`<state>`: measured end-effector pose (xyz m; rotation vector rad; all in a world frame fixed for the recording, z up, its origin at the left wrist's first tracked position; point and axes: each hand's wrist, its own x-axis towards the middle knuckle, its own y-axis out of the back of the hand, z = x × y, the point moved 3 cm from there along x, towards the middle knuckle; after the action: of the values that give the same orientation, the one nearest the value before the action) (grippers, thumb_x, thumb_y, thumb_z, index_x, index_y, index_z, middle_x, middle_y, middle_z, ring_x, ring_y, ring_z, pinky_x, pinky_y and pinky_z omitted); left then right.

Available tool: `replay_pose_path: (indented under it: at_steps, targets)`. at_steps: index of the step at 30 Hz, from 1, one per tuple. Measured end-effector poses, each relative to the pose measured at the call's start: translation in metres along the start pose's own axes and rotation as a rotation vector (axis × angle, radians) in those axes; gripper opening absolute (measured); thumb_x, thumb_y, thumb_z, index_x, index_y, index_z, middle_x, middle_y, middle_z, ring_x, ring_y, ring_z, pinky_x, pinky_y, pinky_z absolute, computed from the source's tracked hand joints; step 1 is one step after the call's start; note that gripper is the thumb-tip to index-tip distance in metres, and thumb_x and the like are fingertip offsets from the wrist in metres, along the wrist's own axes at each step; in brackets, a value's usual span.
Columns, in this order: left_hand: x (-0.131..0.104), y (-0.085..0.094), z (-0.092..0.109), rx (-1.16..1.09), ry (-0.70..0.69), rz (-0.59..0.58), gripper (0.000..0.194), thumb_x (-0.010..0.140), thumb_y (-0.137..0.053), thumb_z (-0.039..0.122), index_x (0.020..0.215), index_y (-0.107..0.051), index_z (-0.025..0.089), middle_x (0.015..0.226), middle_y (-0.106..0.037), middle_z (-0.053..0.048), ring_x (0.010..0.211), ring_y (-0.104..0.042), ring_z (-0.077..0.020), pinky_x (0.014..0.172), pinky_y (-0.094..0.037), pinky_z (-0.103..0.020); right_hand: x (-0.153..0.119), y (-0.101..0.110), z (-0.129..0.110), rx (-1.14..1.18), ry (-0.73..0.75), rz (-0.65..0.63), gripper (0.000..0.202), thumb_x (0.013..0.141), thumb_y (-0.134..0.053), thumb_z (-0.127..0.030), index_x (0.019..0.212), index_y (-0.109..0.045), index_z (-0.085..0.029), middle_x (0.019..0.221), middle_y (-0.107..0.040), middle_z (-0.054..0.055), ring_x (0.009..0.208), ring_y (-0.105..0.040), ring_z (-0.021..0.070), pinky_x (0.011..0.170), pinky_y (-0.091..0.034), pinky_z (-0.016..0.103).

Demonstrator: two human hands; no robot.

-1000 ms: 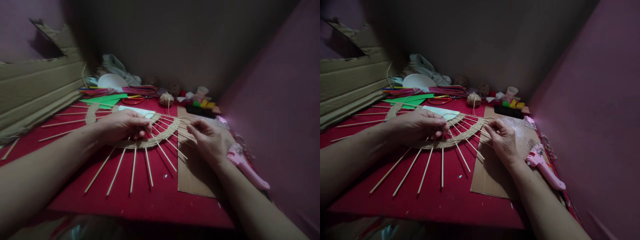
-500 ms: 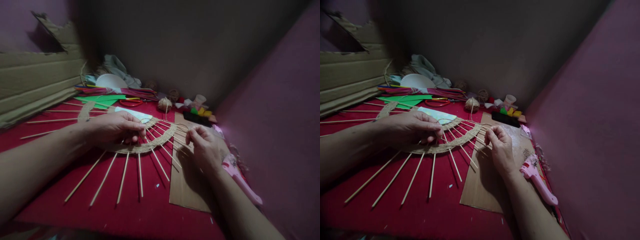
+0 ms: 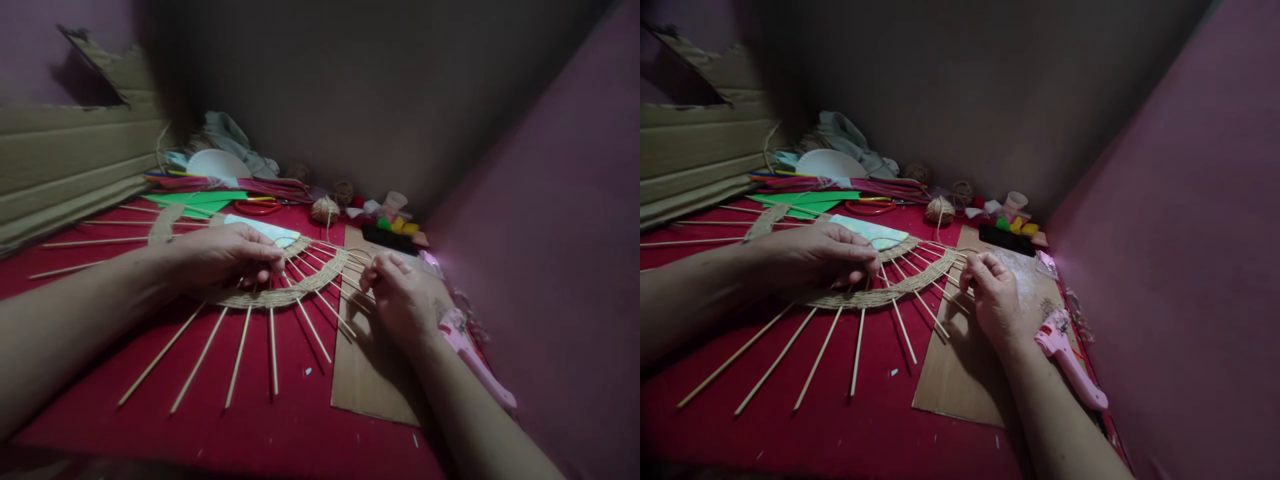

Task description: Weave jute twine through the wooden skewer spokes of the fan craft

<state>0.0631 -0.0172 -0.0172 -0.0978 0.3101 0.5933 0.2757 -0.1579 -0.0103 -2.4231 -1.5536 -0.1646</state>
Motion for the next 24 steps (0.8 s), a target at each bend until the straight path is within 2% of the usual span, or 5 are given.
replay_pose_path:
  at_steps: [3, 9, 15, 24]
  targets:
    - [0.0, 0.001, 0.0, 0.001, -0.003, -0.007, 0.023, 0.077, -0.066, 0.037, 0.068, -0.072, 0.016, 0.053, -0.06, -0.005, 0.04, -0.048, -0.0072, 0.035, -0.036, -0.015, -0.002, -0.002, -0.001, -0.009, -0.014, -0.026, 0.021, 0.074, -0.067, -0.029, 0.064, -0.052, -0.019, 0.058, -0.05, -0.003, 0.054, -0.046, 0.0093, 0.053, -0.035, 0.024]
    - [0.002, 0.003, -0.002, 0.023, -0.001, -0.009, 0.024, 0.076, -0.067, 0.039, 0.071, -0.072, 0.016, 0.054, -0.06, -0.005, 0.041, -0.049, -0.0087, 0.035, -0.033, -0.017, -0.005, -0.006, -0.003, 0.012, -0.059, -0.107, 0.017, 0.075, -0.066, -0.029, 0.068, -0.055, -0.019, 0.064, -0.056, -0.001, 0.059, -0.052, 0.0114, 0.061, -0.041, 0.027]
    - [0.001, 0.003, -0.001, 0.027, 0.009, -0.001, 0.024, 0.076, -0.067, 0.04, 0.07, -0.073, 0.018, 0.054, -0.06, -0.004, 0.041, -0.048, -0.0083, 0.034, -0.032, -0.017, -0.007, -0.01, -0.005, 0.049, -0.042, -0.129, 0.012, 0.074, -0.062, -0.027, 0.071, -0.052, -0.02, 0.068, -0.052, -0.002, 0.065, -0.051, 0.0126, 0.064, -0.043, 0.029]
    - [0.003, 0.004, -0.002, 0.042, 0.0, -0.027, 0.023, 0.076, -0.067, 0.039, 0.07, -0.073, 0.018, 0.054, -0.061, -0.005, 0.04, -0.048, -0.0087, 0.033, -0.034, -0.017, -0.003, -0.012, -0.005, 0.017, 0.014, -0.153, 0.011, 0.065, -0.055, -0.02, 0.07, -0.046, -0.023, 0.068, -0.048, -0.003, 0.064, -0.047, 0.0126, 0.063, -0.042, 0.03]
